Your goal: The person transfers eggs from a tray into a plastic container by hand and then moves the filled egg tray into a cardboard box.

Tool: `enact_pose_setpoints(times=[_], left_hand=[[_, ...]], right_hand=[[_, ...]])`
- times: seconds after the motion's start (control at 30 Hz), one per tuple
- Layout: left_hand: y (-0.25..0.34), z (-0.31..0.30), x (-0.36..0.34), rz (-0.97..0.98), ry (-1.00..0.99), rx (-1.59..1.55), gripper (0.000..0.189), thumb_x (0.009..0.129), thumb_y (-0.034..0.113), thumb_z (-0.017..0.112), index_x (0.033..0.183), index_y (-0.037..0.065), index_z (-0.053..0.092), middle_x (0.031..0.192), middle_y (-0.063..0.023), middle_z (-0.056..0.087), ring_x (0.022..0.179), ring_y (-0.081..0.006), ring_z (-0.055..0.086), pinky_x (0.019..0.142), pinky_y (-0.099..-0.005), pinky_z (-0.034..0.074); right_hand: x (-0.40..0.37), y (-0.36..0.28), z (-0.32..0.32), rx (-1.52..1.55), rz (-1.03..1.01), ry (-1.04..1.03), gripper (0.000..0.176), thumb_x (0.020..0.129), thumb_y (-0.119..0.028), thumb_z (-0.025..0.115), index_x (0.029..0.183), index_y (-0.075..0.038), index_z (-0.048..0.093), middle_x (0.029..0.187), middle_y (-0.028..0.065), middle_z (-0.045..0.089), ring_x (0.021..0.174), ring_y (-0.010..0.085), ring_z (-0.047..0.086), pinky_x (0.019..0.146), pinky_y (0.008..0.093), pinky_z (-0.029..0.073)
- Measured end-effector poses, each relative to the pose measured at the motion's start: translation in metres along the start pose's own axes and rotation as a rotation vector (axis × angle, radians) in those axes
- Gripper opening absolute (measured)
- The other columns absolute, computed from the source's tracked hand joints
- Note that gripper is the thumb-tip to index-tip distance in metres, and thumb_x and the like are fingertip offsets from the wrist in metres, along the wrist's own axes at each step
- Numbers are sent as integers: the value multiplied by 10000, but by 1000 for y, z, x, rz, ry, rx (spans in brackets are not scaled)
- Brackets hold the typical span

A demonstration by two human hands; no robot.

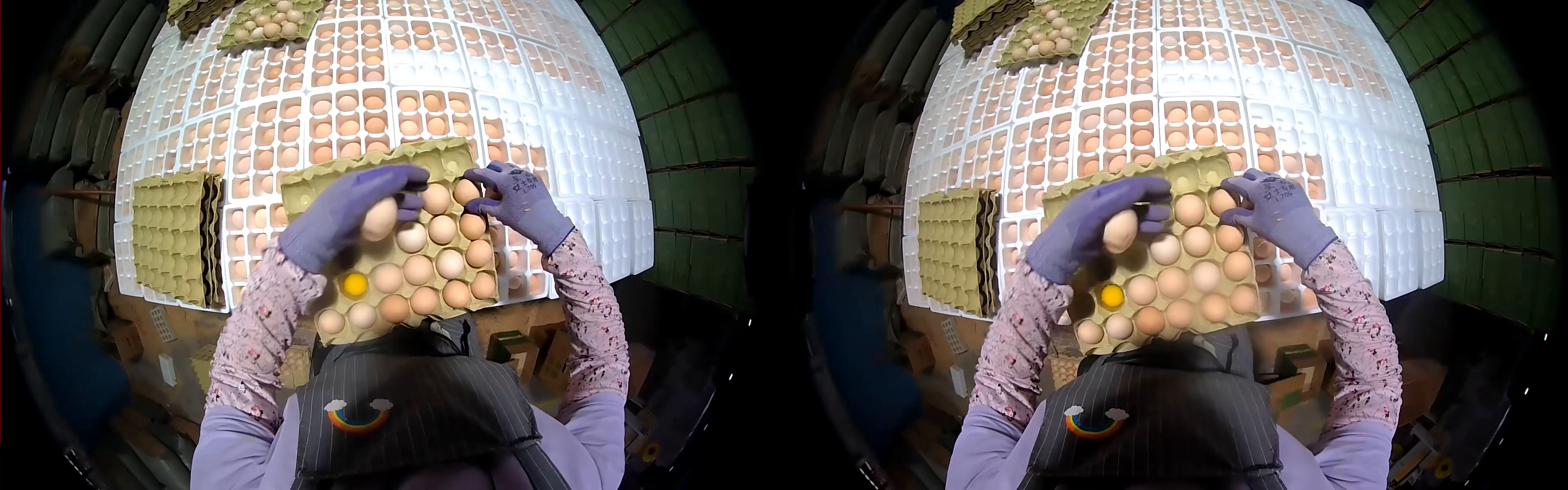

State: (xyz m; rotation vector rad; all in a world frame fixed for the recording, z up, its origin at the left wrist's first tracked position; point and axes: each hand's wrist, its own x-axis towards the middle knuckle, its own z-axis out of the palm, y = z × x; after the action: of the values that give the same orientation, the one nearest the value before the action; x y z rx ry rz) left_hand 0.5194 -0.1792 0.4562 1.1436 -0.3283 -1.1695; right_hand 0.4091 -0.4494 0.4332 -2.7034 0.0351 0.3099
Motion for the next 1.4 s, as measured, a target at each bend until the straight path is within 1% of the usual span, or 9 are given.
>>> enact_pose_setpoints(times=[0.23, 0.43, 0.5, 0.53, 0.63, 0.7, 0.93, 1.17, 1.4], left_hand=[[-38, 13, 23, 557, 265, 1483, 511, 886, 328, 666, 1348, 135, 563, 1317, -120, 585, 1332, -339, 427, 1141, -444, 331], [-39, 11, 39, 611, 93, 1530, 517, 939, 347, 599, 1391, 125, 482, 1291, -125, 586, 1222, -325, 543, 1086, -427, 416], [-10, 22, 14, 77, 172, -137, 387, 972, 290, 547, 1304, 90, 545, 1185, -130, 612, 1095, -286, 629, 960, -379, 526], [-9, 13, 13, 25, 249, -301, 312, 979, 258, 514, 1203, 57, 595, 1083, -116, 618, 993, -263, 664, 834, -328, 575], [-11, 19, 5, 45, 204, 1024, 349, 934, 369, 604, 1113, 70, 620, 1081, -88, 595, 968, -238, 660, 825, -362, 544], [-41, 36, 2, 140, 222, 1674, 400, 893, 398, 662, 1134, 80, 638, 1139, -119, 573, 967, -308, 639, 860, -406, 506], [-14, 15, 9, 68, 79, 638, 439, 907, 209, 604, 1322, 73, 555, 1246, -122, 581, 963, -240, 619, 814, -356, 515], [-52, 83, 41, 70, 217, 2145, 533, 786, 356, 725, 1256, 142, 592, 1470, -40, 412, 1011, -270, 551, 825, -406, 518], [-35, 95, 29, 142, 469, 1727, 448, 729, 211, 822, 1132, 81, 676, 1436, -112, 475, 1193, -363, 554, 971, -411, 501]], right_hand=[[-26, 9, -11, 1753, 165, 51, 491, 935, -161, 554, 1399, -30, 462, 1268, 89, 560, 946, 181, 630, 793, 297, 542], [-34, -12, 1, -132, -113, 35, 418, 822, -403, 733, 1147, -153, 649, 1420, 88, 471, 1116, 311, 586, 847, 419, 532], [-32, -14, 7, -222, -80, -49, 394, 829, -399, 718, 1133, -159, 651, 1432, 89, 459, 1138, 309, 567, 834, 436, 530], [-34, -12, 10, -215, -75, -44, 394, 829, -399, 718, 1133, -159, 651, 1432, 89, 459, 1138, 309, 567, 834, 436, 530], [-42, 4, 16, -94, -122, 135, 419, 890, -422, 664, 1182, -122, 637, 1421, 60, 485, 1045, 253, 613, 804, 387, 542], [-49, 14, 15, 1031, 197, 115, 461, 949, -436, 604, 1218, -62, 624, 1379, 55, 518, 986, 176, 637, 790, 315, 539], [-95, 4, 41, 2222, 286, 306, 484, 1037, -435, 403, 1359, -77, 454, 1365, 147, 490, 1178, 326, 566, 771, 333, 538], [-131, 10, 44, 2214, 294, 534, 544, 1033, -487, 391, 1341, -46, 471, 1427, 188, 465, 1190, 421, 557, 695, 358, 508], [-254, 136, 2, 1549, 583, 636, 523, 1040, -414, 440, 1333, 14, 507, 1296, 172, 570, 968, 218, 660, 764, 280, 552]])
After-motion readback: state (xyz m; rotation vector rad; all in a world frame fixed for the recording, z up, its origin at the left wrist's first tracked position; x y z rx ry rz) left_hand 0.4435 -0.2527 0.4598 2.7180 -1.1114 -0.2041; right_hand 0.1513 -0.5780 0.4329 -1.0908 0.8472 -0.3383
